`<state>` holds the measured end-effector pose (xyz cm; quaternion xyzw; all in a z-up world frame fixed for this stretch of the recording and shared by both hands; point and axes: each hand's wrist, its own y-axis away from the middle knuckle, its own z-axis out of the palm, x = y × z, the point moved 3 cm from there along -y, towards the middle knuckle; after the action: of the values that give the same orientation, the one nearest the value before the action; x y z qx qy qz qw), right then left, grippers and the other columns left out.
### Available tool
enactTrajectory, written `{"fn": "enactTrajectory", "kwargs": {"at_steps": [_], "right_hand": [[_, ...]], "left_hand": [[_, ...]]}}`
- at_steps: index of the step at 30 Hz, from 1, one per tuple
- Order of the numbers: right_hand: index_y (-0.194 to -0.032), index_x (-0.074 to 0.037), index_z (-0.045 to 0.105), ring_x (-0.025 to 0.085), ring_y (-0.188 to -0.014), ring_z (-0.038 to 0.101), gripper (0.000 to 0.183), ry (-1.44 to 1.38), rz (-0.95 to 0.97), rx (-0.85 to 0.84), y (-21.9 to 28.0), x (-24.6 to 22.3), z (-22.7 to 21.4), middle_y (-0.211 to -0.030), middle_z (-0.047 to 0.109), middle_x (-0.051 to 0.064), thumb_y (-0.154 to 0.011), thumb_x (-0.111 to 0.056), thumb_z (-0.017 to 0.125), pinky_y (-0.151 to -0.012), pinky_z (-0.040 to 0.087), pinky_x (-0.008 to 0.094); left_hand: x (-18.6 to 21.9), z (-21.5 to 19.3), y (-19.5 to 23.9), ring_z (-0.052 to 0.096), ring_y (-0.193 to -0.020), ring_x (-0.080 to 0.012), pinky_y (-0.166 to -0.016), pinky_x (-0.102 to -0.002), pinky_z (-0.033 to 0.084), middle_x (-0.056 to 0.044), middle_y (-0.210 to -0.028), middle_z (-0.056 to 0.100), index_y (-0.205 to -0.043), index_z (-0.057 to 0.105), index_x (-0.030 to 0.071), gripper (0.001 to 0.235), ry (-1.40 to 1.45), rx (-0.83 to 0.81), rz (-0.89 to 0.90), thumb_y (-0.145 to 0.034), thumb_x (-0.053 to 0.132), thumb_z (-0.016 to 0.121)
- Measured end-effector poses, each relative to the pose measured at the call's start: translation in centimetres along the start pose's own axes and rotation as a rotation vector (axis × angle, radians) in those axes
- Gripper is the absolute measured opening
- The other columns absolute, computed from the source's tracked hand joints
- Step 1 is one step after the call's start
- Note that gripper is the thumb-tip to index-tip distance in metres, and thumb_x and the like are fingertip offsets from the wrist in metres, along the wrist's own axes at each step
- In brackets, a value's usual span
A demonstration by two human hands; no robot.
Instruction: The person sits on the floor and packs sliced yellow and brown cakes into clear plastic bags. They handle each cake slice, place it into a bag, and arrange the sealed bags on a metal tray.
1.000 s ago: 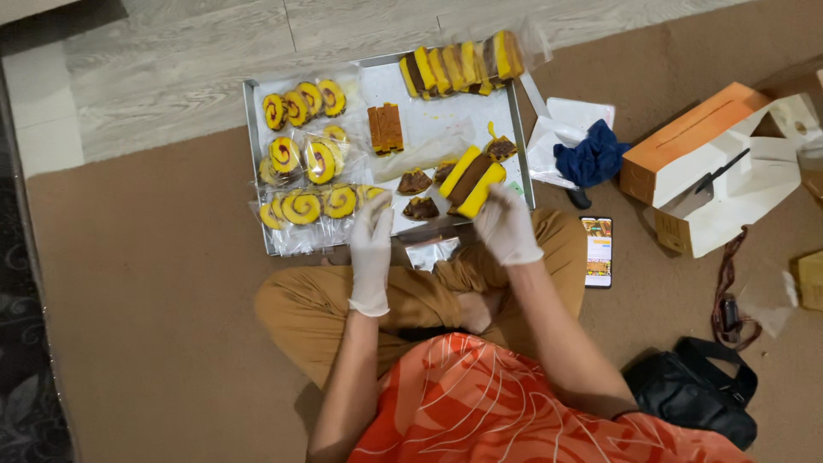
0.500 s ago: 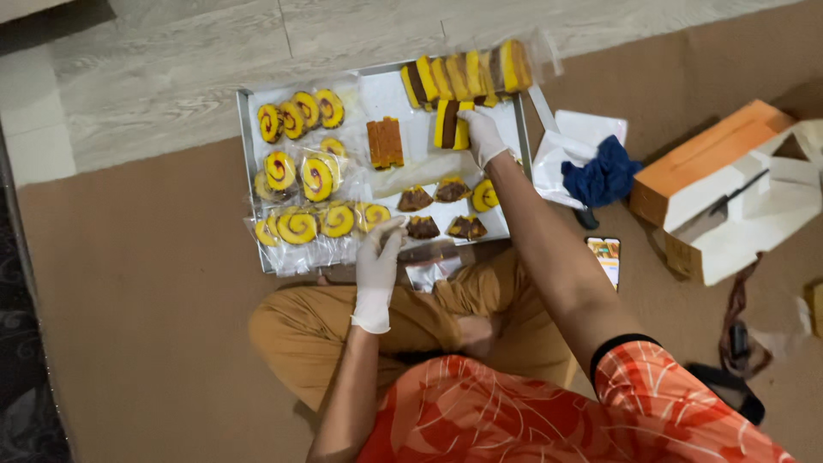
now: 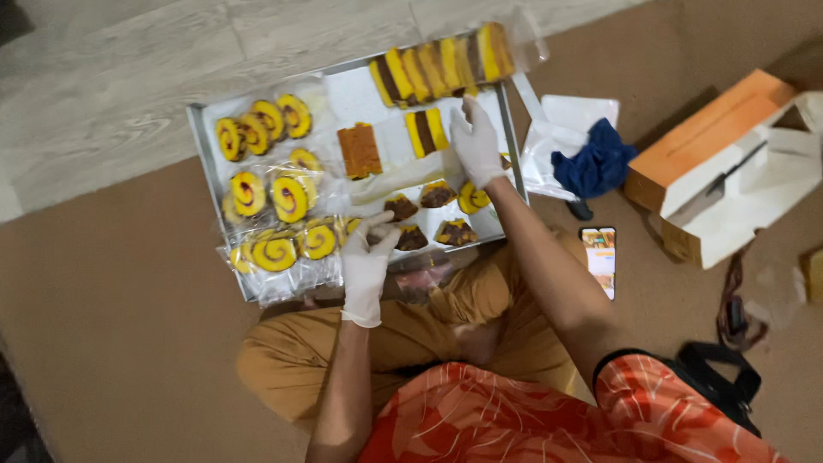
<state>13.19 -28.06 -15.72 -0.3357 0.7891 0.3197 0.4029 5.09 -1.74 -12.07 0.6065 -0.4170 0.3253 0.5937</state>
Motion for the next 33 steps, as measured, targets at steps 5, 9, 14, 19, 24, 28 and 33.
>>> {"fn": "enactTrajectory", "kwargs": {"at_steps": [5, 9, 14, 19, 24, 28, 33], "right_hand": [[-0.134, -0.018, 0.069, 0.029, -0.122, 0.067, 0.044, -0.108, 0.055, 0.162, 5.3, 5.7, -9.7, -0.127, 0.072, 0.011, -0.090, -0.022, 0.070, -0.106, 0.056, 0.040], [-0.130, -0.009, 0.072, 0.028, -0.115, 0.070, 0.036, -0.106, -0.029, 0.274, 8.3, 9.8, -16.6, -0.118, 0.074, 0.016, -0.095, -0.003, 0.066, -0.102, 0.055, 0.040], [-0.129, -0.018, 0.074, 0.028, -0.120, 0.067, 0.039, 0.307, -0.213, 0.328, 8.5, 11.3, -19.8, -0.122, 0.070, 0.006, -0.092, -0.007, 0.072, -0.103, 0.054, 0.041], [-0.150, -0.026, 0.053, 0.043, -0.149, 0.037, 0.059, 0.815, -0.103, 0.061, 3.5, 10.3, -17.4, -0.160, 0.043, 0.014, -0.096, -0.020, 0.075, -0.120, 0.033, 0.062], [-0.105, -0.027, 0.078, 0.019, -0.108, 0.068, 0.023, 1.194, -0.328, 0.029, -1.4, 10.1, -18.7, -0.106, 0.074, -0.001, -0.087, -0.014, 0.076, -0.104, 0.040, 0.039], [-0.106, -0.033, 0.083, 0.029, -0.081, 0.063, 0.046, 1.050, -0.418, 0.187, -4.6, 7.2, -22.4, -0.085, 0.068, 0.003, -0.067, -0.011, 0.075, -0.076, 0.052, 0.040], [-0.099, -0.008, 0.074, 0.048, -0.088, 0.059, 0.019, 0.810, -0.313, 0.293, -4.6, 6.5, -24.3, -0.110, 0.054, 0.022, -0.084, -0.017, 0.082, -0.073, 0.052, 0.055]], "left_hand": [[0.2, 1.9, -0.1, 0.049, -0.062, -0.0045, -0.061, -0.017, 0.044, 0.005, -0.063, 0.051, -0.116, 0.081, 0.015, 0.030, -0.018, -0.089, 0.072, -0.090, 0.005, 0.073], [1.0, 3.7, 0.1, 0.062, -0.103, -0.0101, -0.101, -0.032, 0.051, -0.007, -0.106, 0.075, -0.131, 0.077, 0.023, 0.051, -0.108, -0.163, 0.144, -0.086, 0.001, 0.070], [0.8, 5.9, 1.8, 0.053, -0.130, -0.0150, -0.118, -0.038, 0.040, -0.006, -0.132, 0.058, -0.145, 0.065, 0.020, 0.059, -0.110, -0.309, 0.236, -0.091, -0.002, 0.070], [0.3, 7.5, 2.8, 0.065, -0.125, -0.0210, -0.112, -0.041, 0.048, -0.008, -0.130, 0.072, -0.139, 0.068, 0.019, 0.042, -0.052, -0.295, -0.023, -0.100, 0.006, 0.064], [0.9, 6.1, 3.4, 0.071, -0.109, -0.0165, -0.101, -0.036, 0.056, -0.006, -0.116, 0.077, -0.131, 0.074, 0.021, 0.039, -0.085, -0.278, 0.051, -0.098, 0.003, 0.064], [1.1, 5.4, 3.1, 0.071, -0.113, -0.0140, -0.101, -0.029, 0.055, -0.006, -0.118, 0.077, -0.126, 0.073, 0.013, 0.031, -0.020, -0.259, 0.047, -0.097, 0.005, 0.065], [0.7, 5.1, 3.0, 0.070, -0.111, -0.0130, -0.098, -0.024, 0.057, -0.010, -0.119, 0.076, -0.129, 0.069, 0.005, 0.033, 0.079, -0.271, 0.015, -0.098, 0.002, 0.060]]}}
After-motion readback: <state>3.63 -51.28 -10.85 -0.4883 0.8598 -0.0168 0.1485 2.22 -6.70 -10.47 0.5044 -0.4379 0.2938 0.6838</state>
